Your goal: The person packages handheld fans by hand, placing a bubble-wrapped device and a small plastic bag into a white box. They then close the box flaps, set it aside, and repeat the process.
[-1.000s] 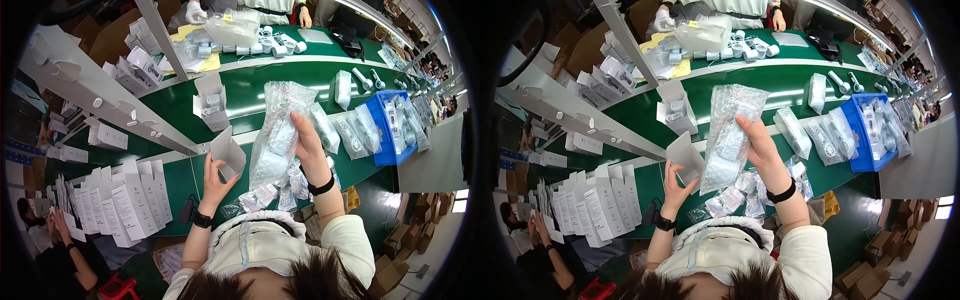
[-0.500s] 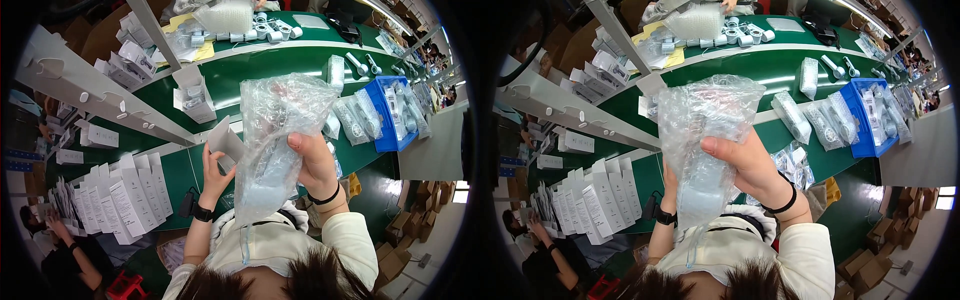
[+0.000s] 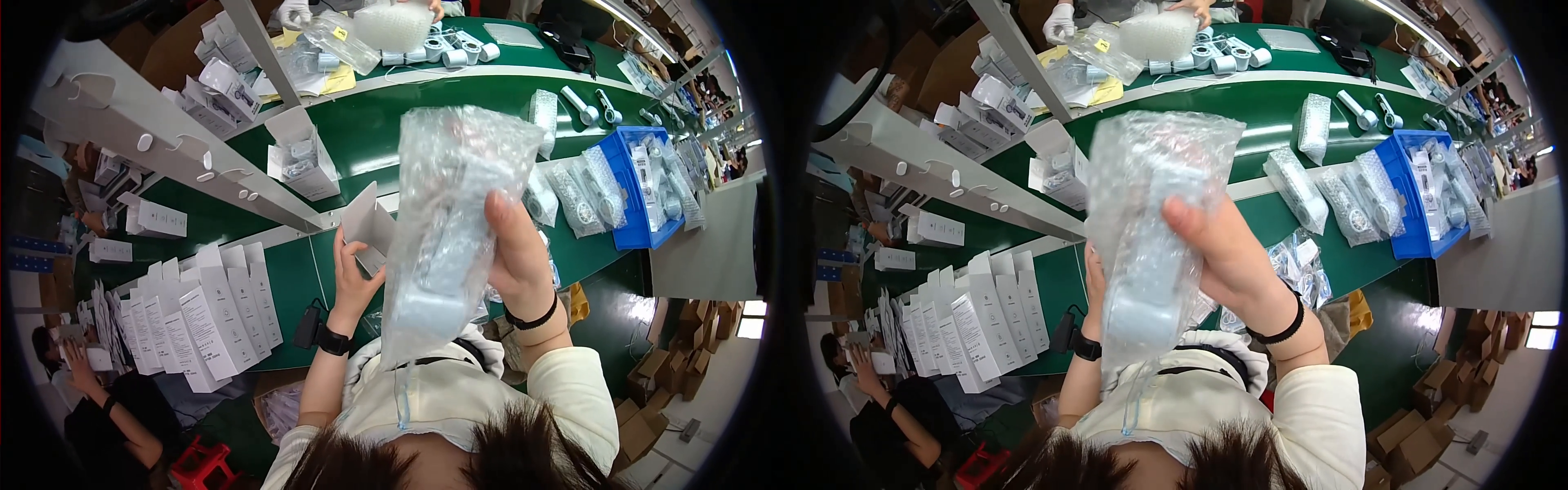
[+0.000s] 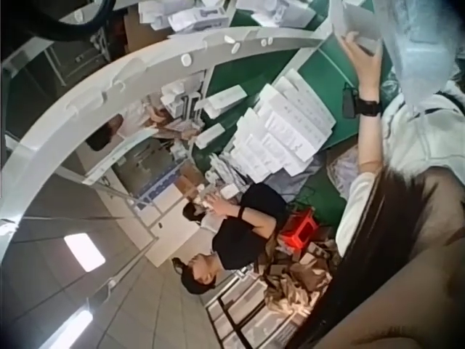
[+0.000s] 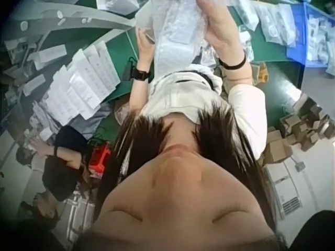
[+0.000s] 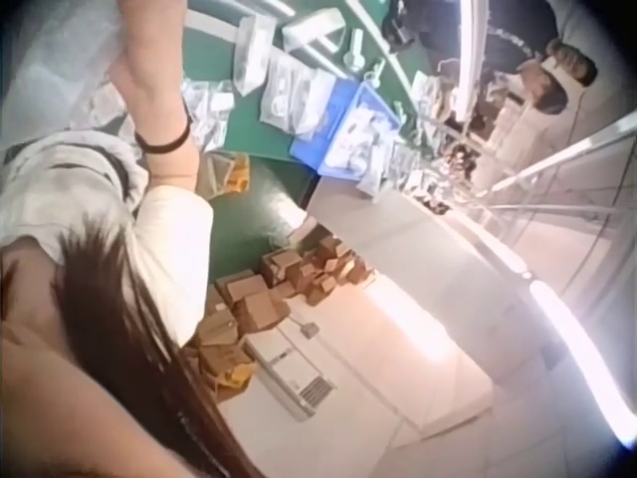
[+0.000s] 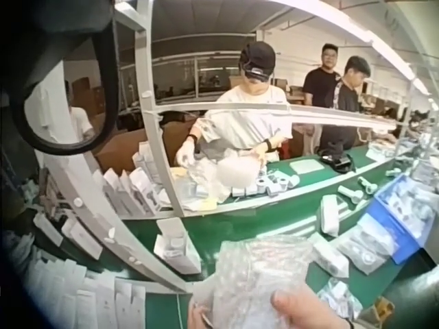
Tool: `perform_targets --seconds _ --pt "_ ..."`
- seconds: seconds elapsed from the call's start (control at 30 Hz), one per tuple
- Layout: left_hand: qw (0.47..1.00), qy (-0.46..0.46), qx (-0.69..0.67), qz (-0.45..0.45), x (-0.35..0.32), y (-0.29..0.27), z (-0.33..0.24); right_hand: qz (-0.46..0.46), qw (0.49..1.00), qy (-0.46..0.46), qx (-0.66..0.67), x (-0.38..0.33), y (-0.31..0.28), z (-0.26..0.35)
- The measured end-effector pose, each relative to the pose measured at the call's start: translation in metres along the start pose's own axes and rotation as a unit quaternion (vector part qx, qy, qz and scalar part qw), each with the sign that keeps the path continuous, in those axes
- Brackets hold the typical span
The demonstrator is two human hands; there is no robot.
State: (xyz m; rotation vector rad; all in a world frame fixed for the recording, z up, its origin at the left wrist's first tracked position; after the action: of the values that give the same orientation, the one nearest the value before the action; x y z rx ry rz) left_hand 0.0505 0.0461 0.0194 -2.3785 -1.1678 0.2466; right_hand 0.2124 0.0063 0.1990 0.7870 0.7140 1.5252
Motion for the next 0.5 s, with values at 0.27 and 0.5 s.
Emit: perform_targets --seconds 0.27,0.5 --pt "0.993 0.048 -0.035 -0.102 -0.009 -0.010 -0.020 -0.112 0.986 -0.125 -0.006 0.007 -0.079 -0.009" --pt "0.989 -0.039 -0.078 -0.119 -0.015 0.005 0.001 -0.095 0.931 -0.248 -0.251 0.016 -0.077 -0.052"
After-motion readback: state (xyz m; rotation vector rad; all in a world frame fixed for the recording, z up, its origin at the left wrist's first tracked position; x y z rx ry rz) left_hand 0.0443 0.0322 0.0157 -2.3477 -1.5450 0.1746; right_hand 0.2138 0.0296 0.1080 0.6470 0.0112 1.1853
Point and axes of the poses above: each hand's wrist, its own x-axis towards the middle knuckle, its own y-axis out of the palm, z = x × y, the point moved 9 cm from there along x, towards the middle knuckle, and after that the axes turned 13 degrees about z, right-handed, at the moved point
